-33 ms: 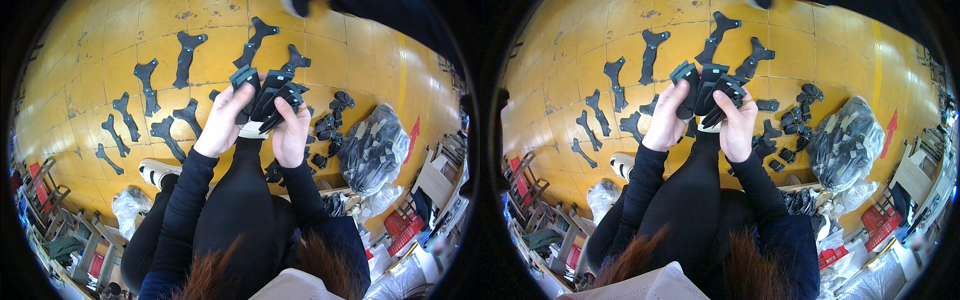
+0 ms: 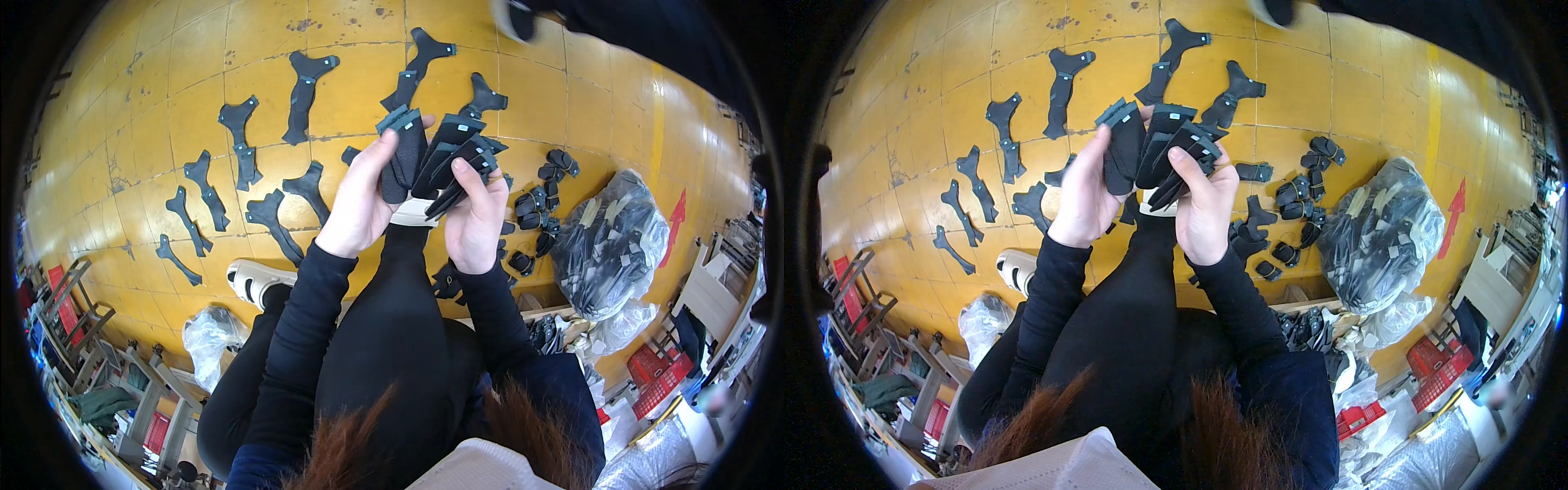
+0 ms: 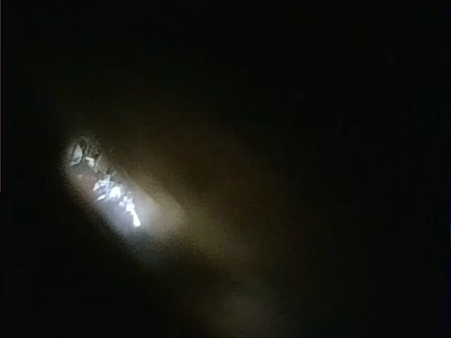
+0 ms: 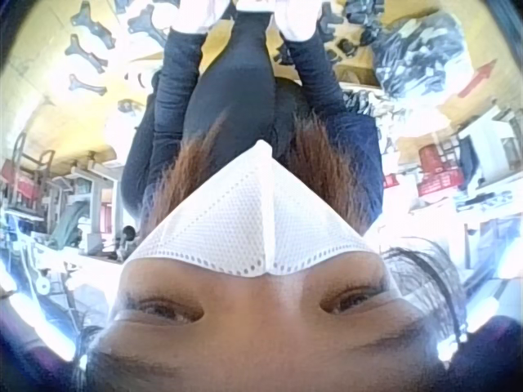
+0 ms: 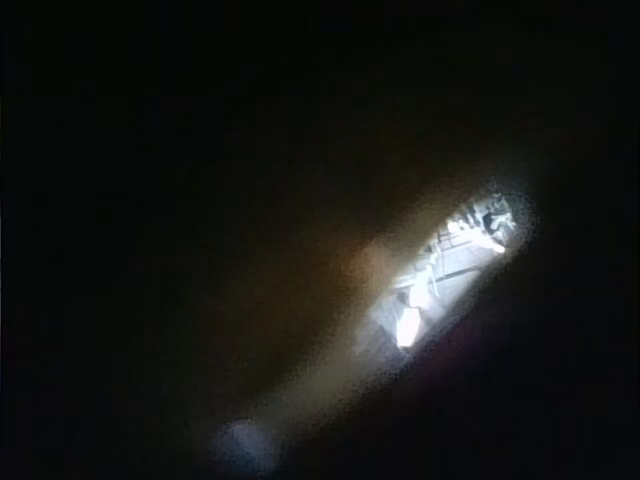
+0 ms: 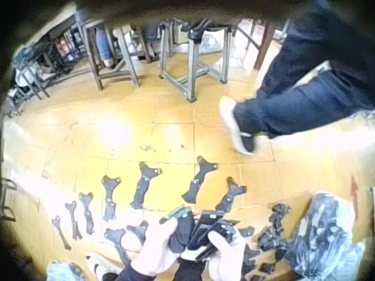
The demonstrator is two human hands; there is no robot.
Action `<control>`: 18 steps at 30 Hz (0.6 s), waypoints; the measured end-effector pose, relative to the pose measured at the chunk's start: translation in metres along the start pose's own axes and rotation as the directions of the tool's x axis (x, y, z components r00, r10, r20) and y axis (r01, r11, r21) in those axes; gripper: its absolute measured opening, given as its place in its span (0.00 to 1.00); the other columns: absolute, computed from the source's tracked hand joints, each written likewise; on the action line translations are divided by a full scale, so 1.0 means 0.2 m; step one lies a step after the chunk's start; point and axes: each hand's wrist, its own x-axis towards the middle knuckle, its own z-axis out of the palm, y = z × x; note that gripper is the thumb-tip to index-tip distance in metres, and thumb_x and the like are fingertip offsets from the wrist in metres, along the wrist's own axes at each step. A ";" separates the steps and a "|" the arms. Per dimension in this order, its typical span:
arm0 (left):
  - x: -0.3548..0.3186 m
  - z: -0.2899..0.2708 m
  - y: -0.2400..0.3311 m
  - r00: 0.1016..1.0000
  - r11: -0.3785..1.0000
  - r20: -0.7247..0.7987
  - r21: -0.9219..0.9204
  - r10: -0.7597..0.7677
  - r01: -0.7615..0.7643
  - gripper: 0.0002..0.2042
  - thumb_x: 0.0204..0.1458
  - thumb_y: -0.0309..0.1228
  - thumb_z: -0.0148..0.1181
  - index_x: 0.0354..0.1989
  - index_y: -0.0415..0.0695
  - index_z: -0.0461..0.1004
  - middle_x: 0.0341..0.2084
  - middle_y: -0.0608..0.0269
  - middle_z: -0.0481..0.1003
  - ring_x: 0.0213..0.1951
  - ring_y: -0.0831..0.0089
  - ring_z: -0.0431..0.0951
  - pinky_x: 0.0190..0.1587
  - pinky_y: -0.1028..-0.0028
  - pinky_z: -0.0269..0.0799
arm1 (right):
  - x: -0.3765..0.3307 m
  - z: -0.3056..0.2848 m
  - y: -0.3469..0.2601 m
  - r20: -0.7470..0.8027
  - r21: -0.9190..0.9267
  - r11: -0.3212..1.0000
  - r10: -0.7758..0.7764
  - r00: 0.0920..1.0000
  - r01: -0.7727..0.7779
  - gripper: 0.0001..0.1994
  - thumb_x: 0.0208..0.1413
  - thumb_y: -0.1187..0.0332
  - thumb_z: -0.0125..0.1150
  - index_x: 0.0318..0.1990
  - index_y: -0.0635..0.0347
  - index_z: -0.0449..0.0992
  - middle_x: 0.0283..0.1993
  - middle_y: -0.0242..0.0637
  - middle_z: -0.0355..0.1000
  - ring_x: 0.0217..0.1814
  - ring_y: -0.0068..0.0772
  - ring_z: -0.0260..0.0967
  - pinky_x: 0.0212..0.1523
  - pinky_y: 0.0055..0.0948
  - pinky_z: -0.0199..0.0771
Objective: The person sits on the floor and repeatedly picks up small black plastic parts, aligns them into stacks, and places them down. The person handles the parts by hand, organizing them into neat piles on the yellow floor.
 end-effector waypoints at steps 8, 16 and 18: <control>0.02 -0.04 0.00 0.999 0.977 -0.026 0.210 0.041 -0.035 0.16 0.58 0.31 0.54 0.53 0.36 0.69 0.43 0.62 0.75 0.44 0.79 0.74 0.47 0.79 0.69 | 0.05 -0.02 0.00 0.060 -0.143 0.989 -0.017 0.998 0.025 0.11 0.52 0.79 0.58 0.44 0.66 0.74 0.41 0.38 0.76 0.41 0.24 0.73 0.46 0.23 0.70; 0.04 -0.08 0.00 0.996 0.901 0.012 0.426 0.092 -0.089 0.19 0.57 0.32 0.56 0.55 0.36 0.69 0.43 0.60 0.76 0.43 0.79 0.75 0.45 0.77 0.71 | 0.04 -0.02 0.03 0.051 -0.289 0.955 -0.052 0.997 0.065 0.08 0.50 0.80 0.62 0.39 0.65 0.75 0.35 0.33 0.76 0.34 0.19 0.72 0.38 0.18 0.71; 0.03 -0.05 0.03 0.999 0.969 0.023 0.245 0.038 -0.042 0.21 0.60 0.36 0.51 0.57 0.35 0.65 0.47 0.57 0.74 0.45 0.77 0.74 0.46 0.77 0.71 | 0.03 0.01 0.02 -0.015 -0.179 0.983 -0.034 0.999 0.030 0.06 0.51 0.80 0.61 0.37 0.65 0.75 0.35 0.34 0.76 0.33 0.19 0.72 0.37 0.19 0.71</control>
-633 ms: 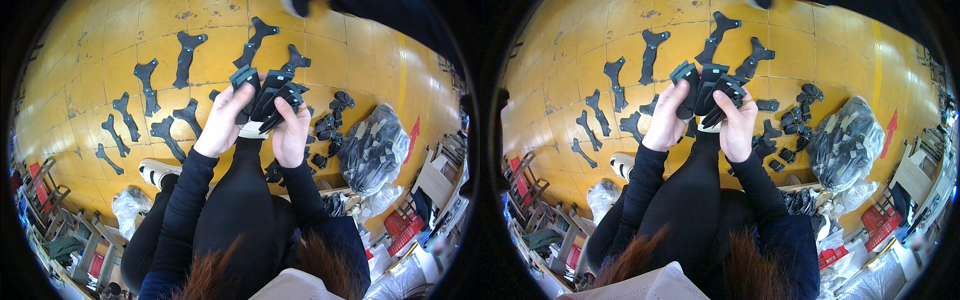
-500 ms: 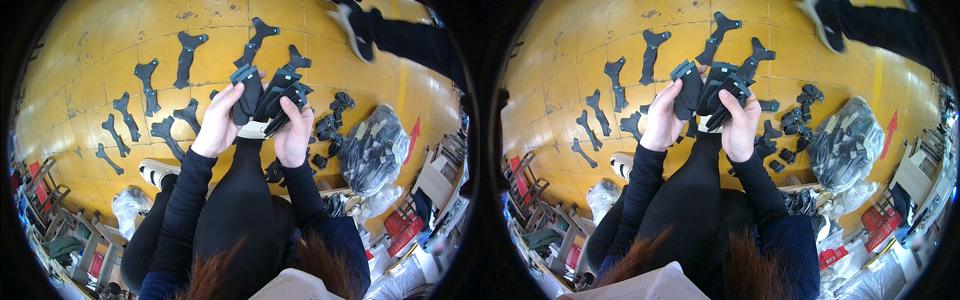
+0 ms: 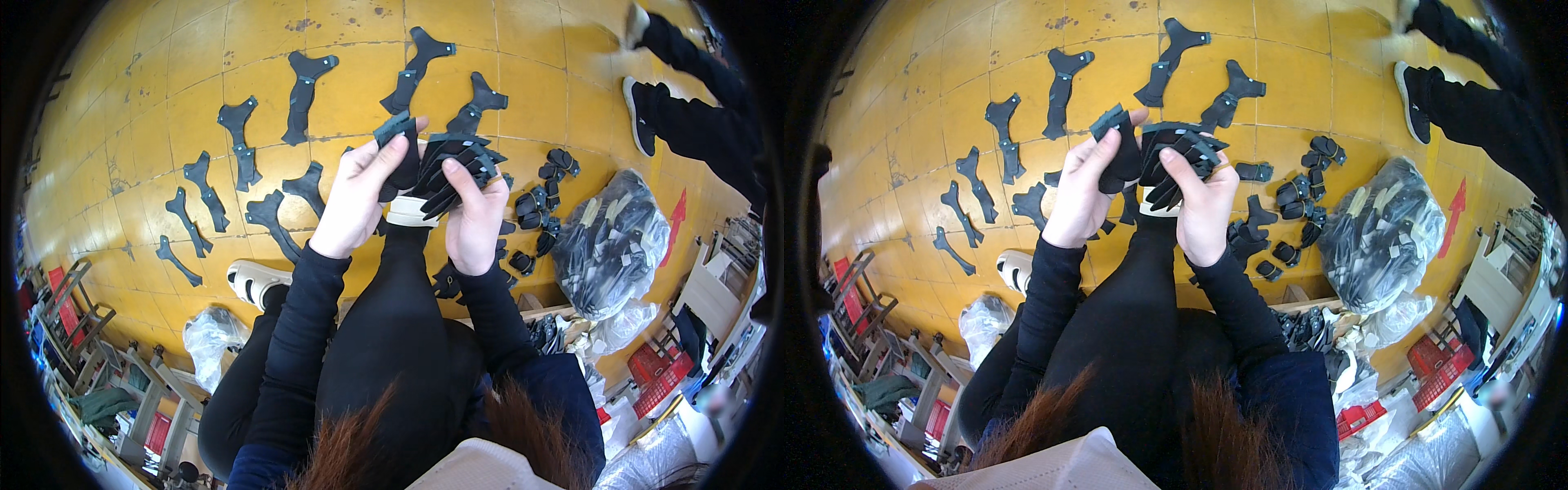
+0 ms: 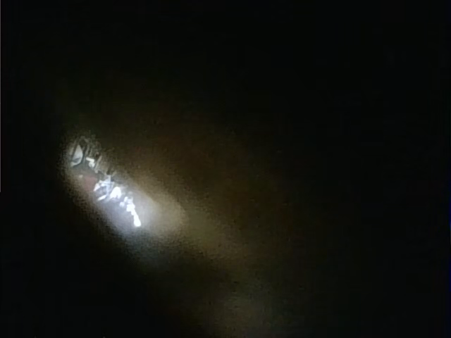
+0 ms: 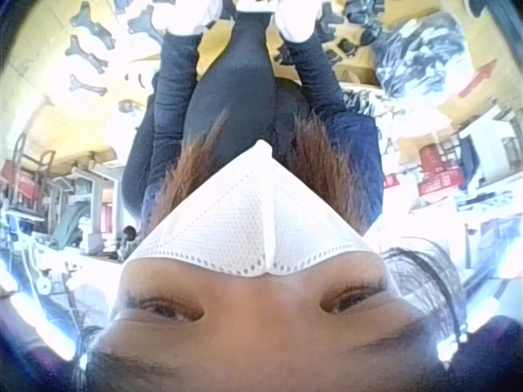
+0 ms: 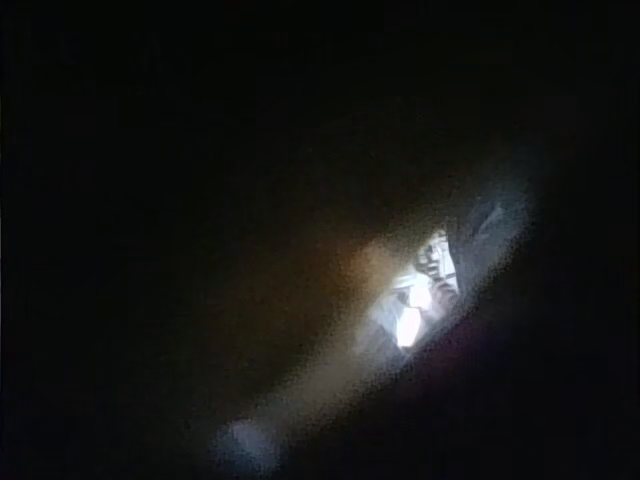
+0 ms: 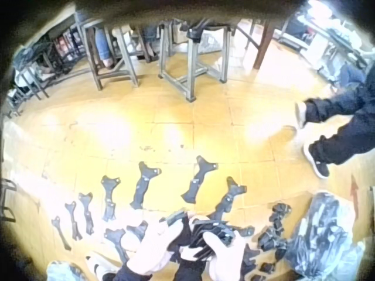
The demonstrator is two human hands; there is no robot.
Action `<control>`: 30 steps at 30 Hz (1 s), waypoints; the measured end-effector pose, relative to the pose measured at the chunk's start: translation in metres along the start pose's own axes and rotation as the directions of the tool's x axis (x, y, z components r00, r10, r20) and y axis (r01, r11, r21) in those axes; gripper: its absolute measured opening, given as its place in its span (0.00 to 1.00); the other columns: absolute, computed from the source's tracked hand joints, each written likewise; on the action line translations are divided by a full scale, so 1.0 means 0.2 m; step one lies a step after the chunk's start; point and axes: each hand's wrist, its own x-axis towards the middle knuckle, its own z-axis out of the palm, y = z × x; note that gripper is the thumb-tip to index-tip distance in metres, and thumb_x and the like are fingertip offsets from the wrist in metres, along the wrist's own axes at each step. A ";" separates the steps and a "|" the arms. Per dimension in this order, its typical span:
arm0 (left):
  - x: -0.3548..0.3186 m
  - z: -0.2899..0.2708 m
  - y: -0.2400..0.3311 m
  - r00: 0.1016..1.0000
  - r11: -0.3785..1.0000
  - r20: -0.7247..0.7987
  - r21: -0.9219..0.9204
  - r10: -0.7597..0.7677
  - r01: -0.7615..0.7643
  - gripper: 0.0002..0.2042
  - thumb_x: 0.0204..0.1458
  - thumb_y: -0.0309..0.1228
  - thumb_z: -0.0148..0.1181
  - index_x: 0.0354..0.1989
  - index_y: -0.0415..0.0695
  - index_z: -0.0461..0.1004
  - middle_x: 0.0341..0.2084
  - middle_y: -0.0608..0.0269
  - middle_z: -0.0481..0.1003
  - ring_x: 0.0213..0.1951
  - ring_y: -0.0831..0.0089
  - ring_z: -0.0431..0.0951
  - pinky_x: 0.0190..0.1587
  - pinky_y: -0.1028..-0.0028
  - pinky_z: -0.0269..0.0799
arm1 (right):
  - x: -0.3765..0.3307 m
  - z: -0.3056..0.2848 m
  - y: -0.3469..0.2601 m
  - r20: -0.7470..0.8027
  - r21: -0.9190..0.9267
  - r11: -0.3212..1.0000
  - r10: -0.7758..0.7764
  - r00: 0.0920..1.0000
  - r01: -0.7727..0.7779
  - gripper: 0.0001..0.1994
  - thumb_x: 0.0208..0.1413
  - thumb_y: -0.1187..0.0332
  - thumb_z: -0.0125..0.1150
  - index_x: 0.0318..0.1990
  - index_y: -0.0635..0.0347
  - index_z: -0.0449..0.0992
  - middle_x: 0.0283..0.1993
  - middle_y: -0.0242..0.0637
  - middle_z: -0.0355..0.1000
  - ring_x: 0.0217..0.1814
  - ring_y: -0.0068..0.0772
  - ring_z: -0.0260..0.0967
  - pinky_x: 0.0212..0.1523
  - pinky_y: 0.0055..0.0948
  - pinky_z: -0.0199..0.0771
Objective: The person sits on the floor and repeatedly picks up small black plastic parts, aligns them into stacks, and places them down. The person handles the parts by hand, organizing them into neat piles on the yellow floor.
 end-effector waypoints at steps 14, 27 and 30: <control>0.00 -0.03 0.00 0.998 0.998 0.002 0.018 0.060 -0.060 0.18 0.60 0.34 0.51 0.54 0.35 0.69 0.48 0.58 0.74 0.49 0.73 0.75 0.51 0.77 0.69 | -0.01 -0.01 -0.04 0.076 -0.019 0.999 0.047 0.996 -0.045 0.10 0.47 0.82 0.63 0.39 0.66 0.75 0.34 0.34 0.76 0.33 0.20 0.72 0.37 0.19 0.71; 0.02 -0.09 -0.04 0.999 0.965 0.035 0.259 -0.042 0.031 0.12 0.60 0.30 0.52 0.47 0.35 0.73 0.39 0.65 0.77 0.37 0.82 0.75 0.41 0.81 0.68 | -0.01 -0.02 0.00 0.047 -0.070 0.997 0.042 0.998 -0.038 0.07 0.49 0.81 0.62 0.38 0.66 0.76 0.33 0.32 0.76 0.32 0.17 0.71 0.36 0.17 0.69; 0.00 -0.07 -0.02 0.996 0.991 0.032 0.101 -0.089 0.085 0.13 0.60 0.31 0.51 0.48 0.35 0.72 0.40 0.64 0.77 0.39 0.82 0.74 0.41 0.82 0.68 | -0.01 0.00 0.01 -0.007 0.011 1.000 0.022 1.000 -0.021 0.06 0.50 0.80 0.61 0.37 0.66 0.76 0.32 0.32 0.76 0.31 0.17 0.71 0.34 0.17 0.69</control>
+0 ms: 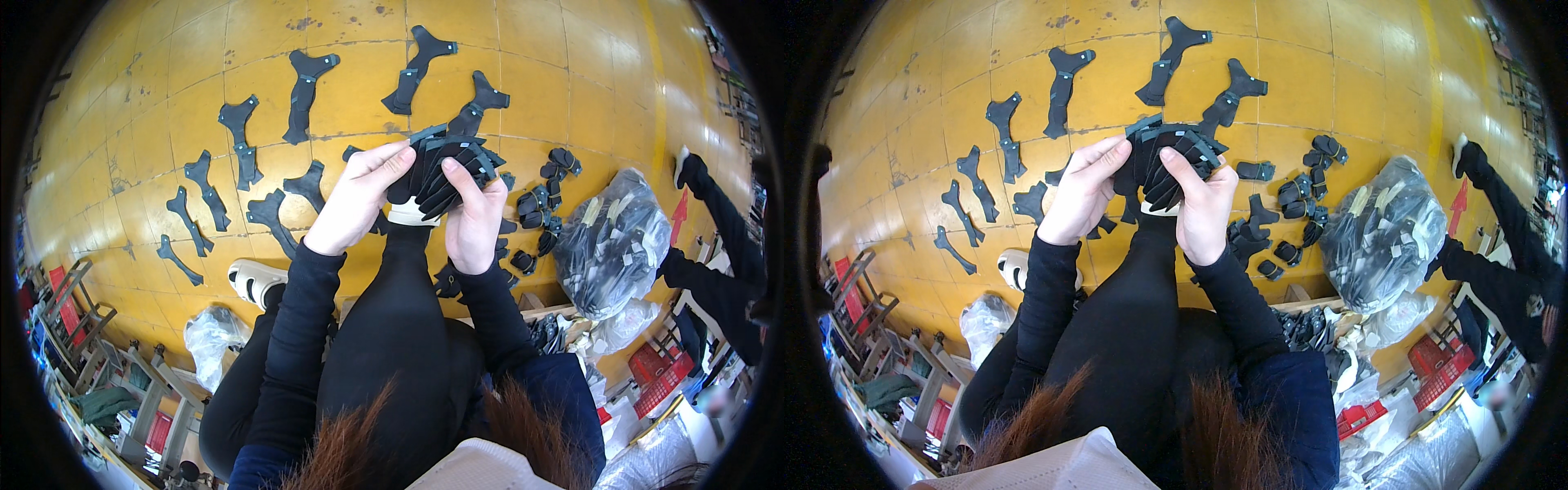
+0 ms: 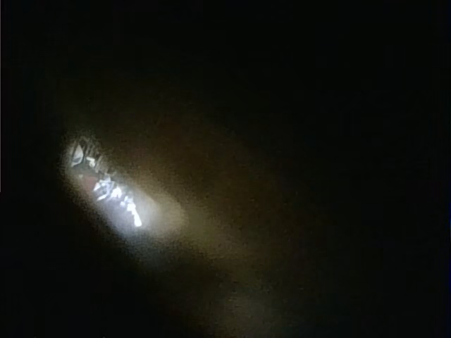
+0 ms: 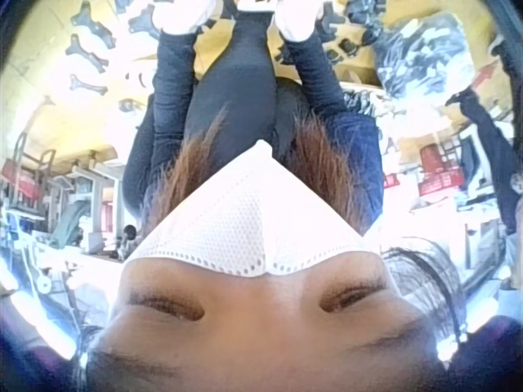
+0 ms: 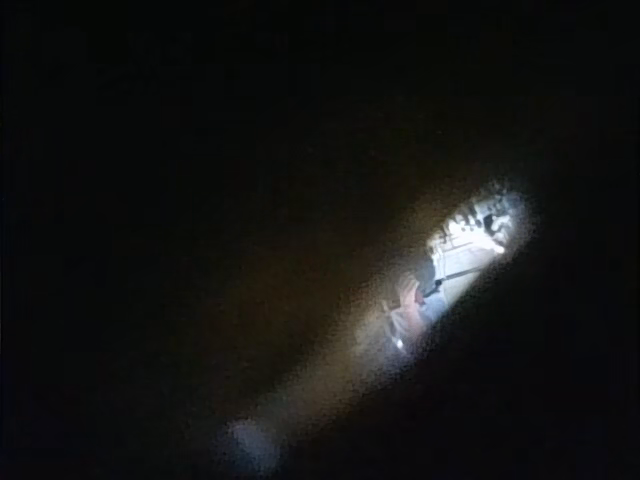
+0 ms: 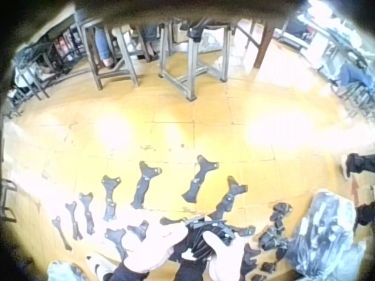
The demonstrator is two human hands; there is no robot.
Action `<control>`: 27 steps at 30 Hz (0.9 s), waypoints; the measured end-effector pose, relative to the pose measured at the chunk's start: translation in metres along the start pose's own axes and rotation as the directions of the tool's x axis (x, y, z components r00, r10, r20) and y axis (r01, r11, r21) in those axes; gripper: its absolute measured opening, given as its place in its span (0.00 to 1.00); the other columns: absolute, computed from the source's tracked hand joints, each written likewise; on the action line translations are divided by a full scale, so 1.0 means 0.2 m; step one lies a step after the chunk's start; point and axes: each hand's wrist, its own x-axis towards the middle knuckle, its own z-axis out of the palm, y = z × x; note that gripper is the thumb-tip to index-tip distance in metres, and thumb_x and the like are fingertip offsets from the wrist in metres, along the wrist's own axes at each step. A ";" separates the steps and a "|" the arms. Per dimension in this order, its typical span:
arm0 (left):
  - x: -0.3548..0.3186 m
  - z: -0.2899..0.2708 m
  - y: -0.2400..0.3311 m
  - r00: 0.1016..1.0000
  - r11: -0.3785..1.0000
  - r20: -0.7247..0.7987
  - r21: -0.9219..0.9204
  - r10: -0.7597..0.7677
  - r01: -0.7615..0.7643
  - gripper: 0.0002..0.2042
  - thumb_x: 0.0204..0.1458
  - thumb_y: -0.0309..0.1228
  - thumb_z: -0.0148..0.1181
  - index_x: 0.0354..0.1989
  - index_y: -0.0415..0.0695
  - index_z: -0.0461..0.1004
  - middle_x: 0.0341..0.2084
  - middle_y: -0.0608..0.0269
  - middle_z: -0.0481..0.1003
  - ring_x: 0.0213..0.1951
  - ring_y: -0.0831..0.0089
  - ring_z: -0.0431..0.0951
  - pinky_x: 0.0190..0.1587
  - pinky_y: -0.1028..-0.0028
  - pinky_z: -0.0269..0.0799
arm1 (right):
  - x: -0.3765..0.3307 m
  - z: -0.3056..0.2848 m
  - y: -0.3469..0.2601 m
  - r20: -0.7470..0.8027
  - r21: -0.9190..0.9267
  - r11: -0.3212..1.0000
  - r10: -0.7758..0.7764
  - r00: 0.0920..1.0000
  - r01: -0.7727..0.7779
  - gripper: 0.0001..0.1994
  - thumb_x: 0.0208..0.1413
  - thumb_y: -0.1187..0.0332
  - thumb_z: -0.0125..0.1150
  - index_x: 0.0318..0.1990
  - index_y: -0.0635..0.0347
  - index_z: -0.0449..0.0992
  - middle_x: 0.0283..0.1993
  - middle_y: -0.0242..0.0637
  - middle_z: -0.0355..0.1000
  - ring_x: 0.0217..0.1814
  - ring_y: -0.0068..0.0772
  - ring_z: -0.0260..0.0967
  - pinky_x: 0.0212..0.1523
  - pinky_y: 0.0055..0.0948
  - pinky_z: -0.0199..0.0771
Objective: The person sits on the floor and repeatedly picks up small black plastic parts, aligns them into stacks, and places them down. The person handles the parts by hand, organizing them into neat piles on the yellow floor.
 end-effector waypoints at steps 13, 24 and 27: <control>0.02 0.01 0.00 0.983 0.978 -0.093 0.153 0.158 -0.143 0.13 0.57 0.29 0.55 0.46 0.33 0.74 0.36 0.63 0.78 0.37 0.81 0.75 0.43 0.82 0.68 | 0.01 0.03 -0.07 -0.012 0.025 0.999 0.034 0.999 -0.034 0.09 0.51 0.78 0.60 0.41 0.68 0.75 0.33 0.33 0.76 0.32 0.20 0.73 0.35 0.19 0.70; 0.01 0.04 0.02 0.989 0.994 -0.098 0.045 0.109 -0.105 0.14 0.54 0.23 0.57 0.49 0.35 0.73 0.35 0.62 0.79 0.35 0.83 0.75 0.39 0.85 0.67 | 0.03 -0.01 -0.07 0.029 0.046 0.998 0.047 0.998 -0.048 0.07 0.54 0.76 0.57 0.40 0.67 0.74 0.35 0.35 0.75 0.34 0.20 0.72 0.37 0.19 0.71; 0.02 0.04 0.02 0.992 0.987 -0.053 0.124 0.114 -0.107 0.13 0.54 0.22 0.57 0.48 0.34 0.73 0.35 0.61 0.79 0.37 0.82 0.76 0.42 0.84 0.68 | 0.01 -0.01 -0.07 0.044 0.003 1.000 0.020 0.999 -0.020 0.07 0.54 0.76 0.57 0.41 0.67 0.73 0.36 0.36 0.75 0.36 0.21 0.72 0.38 0.20 0.71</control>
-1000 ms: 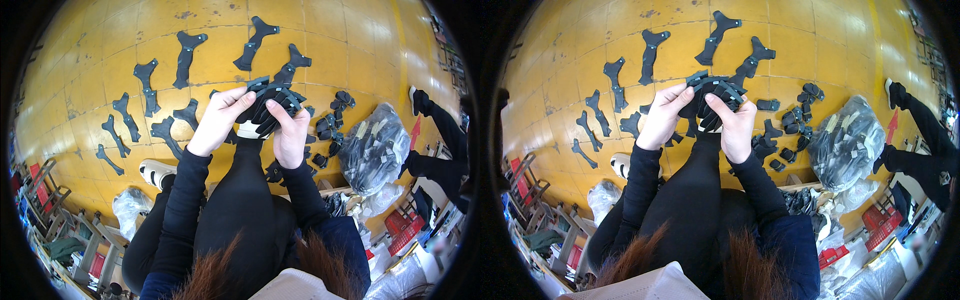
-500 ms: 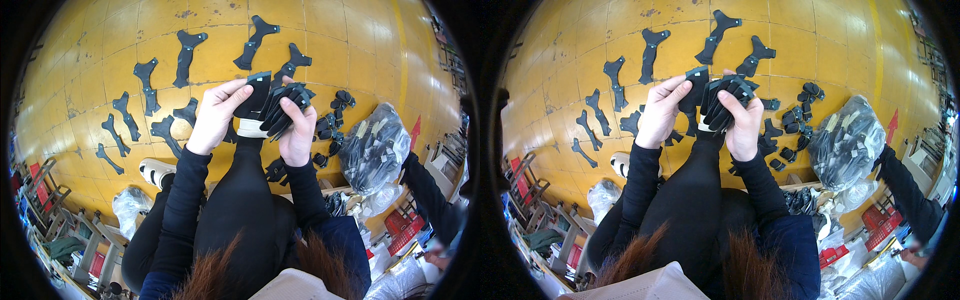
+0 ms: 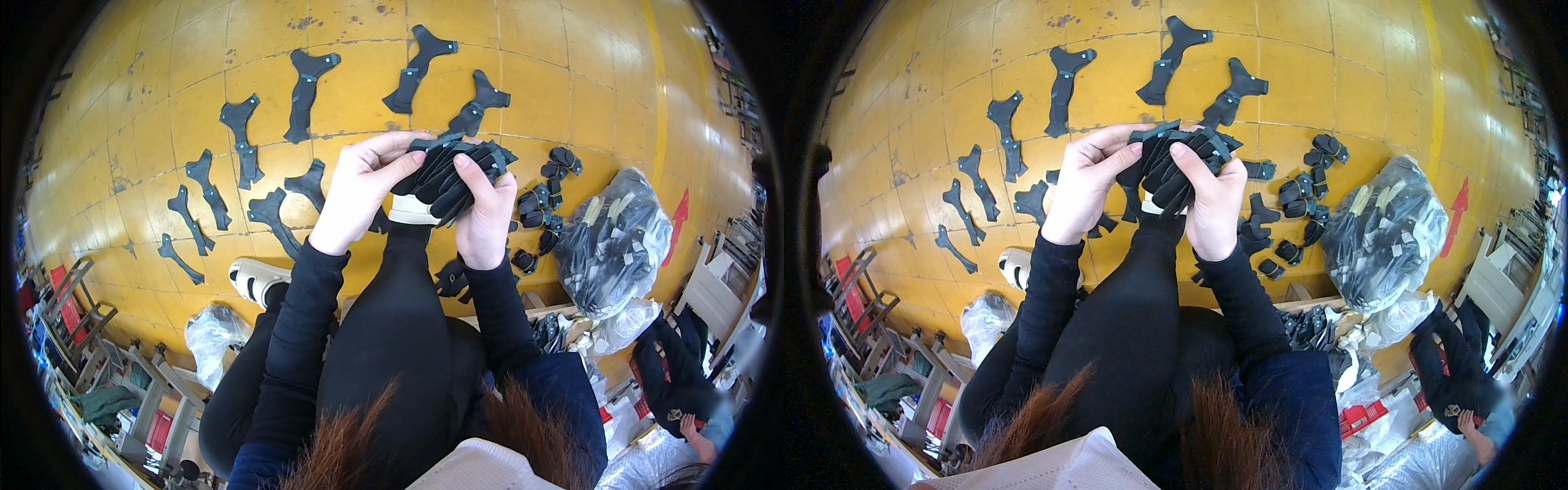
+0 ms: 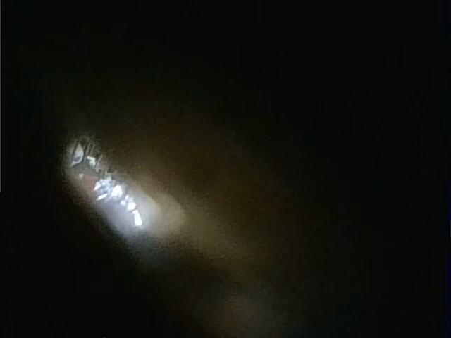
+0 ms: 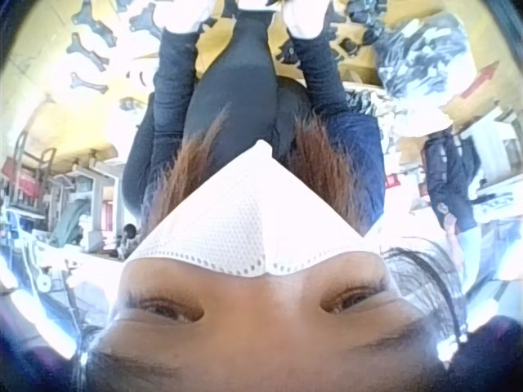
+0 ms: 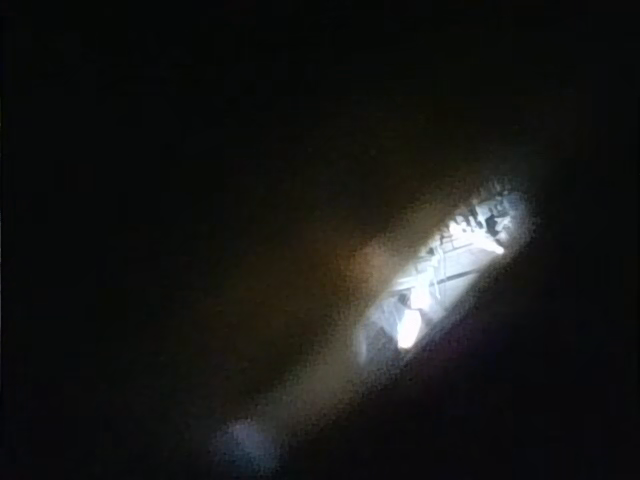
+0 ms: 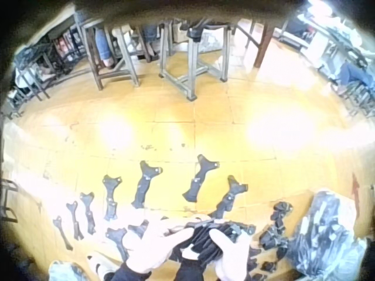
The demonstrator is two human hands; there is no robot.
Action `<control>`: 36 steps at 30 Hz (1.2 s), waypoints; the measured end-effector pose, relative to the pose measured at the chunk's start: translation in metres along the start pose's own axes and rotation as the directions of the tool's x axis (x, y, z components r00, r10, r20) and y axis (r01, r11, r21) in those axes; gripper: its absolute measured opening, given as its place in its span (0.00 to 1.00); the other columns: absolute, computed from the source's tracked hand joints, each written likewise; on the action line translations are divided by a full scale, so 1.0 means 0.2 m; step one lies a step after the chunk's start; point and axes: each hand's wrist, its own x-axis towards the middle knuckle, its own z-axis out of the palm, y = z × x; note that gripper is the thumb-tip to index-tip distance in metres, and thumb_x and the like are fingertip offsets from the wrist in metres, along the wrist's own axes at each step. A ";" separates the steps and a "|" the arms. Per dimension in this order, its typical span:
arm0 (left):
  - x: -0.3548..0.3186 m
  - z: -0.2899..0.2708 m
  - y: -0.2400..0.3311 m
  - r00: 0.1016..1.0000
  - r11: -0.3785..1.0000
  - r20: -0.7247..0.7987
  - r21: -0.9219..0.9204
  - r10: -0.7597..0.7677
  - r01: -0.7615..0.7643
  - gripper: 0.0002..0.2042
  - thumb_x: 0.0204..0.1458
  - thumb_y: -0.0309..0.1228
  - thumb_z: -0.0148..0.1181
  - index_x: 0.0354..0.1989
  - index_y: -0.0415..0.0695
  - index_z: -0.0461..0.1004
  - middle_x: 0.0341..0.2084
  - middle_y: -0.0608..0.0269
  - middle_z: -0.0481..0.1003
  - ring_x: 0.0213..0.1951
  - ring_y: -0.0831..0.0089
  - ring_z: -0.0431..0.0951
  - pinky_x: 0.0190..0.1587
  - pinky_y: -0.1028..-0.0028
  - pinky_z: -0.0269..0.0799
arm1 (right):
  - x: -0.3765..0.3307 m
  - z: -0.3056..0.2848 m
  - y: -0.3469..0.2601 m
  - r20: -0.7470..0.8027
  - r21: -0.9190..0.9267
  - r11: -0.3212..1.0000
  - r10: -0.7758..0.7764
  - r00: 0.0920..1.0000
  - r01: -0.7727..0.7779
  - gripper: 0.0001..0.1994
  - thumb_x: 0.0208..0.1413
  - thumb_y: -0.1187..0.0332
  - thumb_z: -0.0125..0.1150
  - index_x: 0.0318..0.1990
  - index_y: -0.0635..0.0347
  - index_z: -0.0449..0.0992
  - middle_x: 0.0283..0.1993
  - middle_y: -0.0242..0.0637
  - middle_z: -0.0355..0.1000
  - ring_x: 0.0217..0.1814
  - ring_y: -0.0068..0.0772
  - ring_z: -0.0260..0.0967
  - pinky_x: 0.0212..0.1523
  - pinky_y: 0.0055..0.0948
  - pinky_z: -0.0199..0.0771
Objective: The person sits on the floor and repeatedly picks up small black plastic parts, aligns them into stacks, and places them down. The person handles the parts by hand, organizing them into neat piles on the yellow floor.
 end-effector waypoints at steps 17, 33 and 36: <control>0.01 0.02 -0.05 0.997 0.987 -0.074 -0.159 -0.038 0.026 0.15 0.60 0.29 0.49 0.53 0.35 0.68 0.46 0.59 0.73 0.49 0.75 0.72 0.52 0.77 0.67 | 0.01 0.04 0.11 -0.085 0.143 0.989 0.037 0.996 -0.025 0.10 0.60 0.66 0.54 0.44 0.63 0.70 0.40 0.34 0.73 0.40 0.21 0.72 0.41 0.22 0.72; -0.02 -0.06 -0.37 0.979 0.856 -0.034 0.480 -0.201 0.193 0.19 0.56 0.24 0.51 0.57 0.40 0.60 0.42 0.62 0.72 0.42 0.76 0.72 0.45 0.78 0.68 | -0.03 -0.16 0.48 -0.156 -0.271 0.938 0.181 0.971 -0.218 0.26 0.64 0.50 0.41 0.57 0.66 0.60 0.58 0.49 0.56 0.59 0.44 0.53 0.63 0.34 0.48; -0.01 -0.07 -0.30 0.932 0.855 0.010 0.403 -0.362 0.327 0.16 0.55 0.24 0.54 0.52 0.39 0.65 0.36 0.66 0.73 0.36 0.81 0.73 0.39 0.81 0.68 | -0.03 -0.17 0.46 -0.154 -0.239 0.965 0.070 0.986 -0.106 0.25 0.61 0.59 0.49 0.60 0.66 0.57 0.63 0.48 0.53 0.64 0.48 0.48 0.65 0.37 0.46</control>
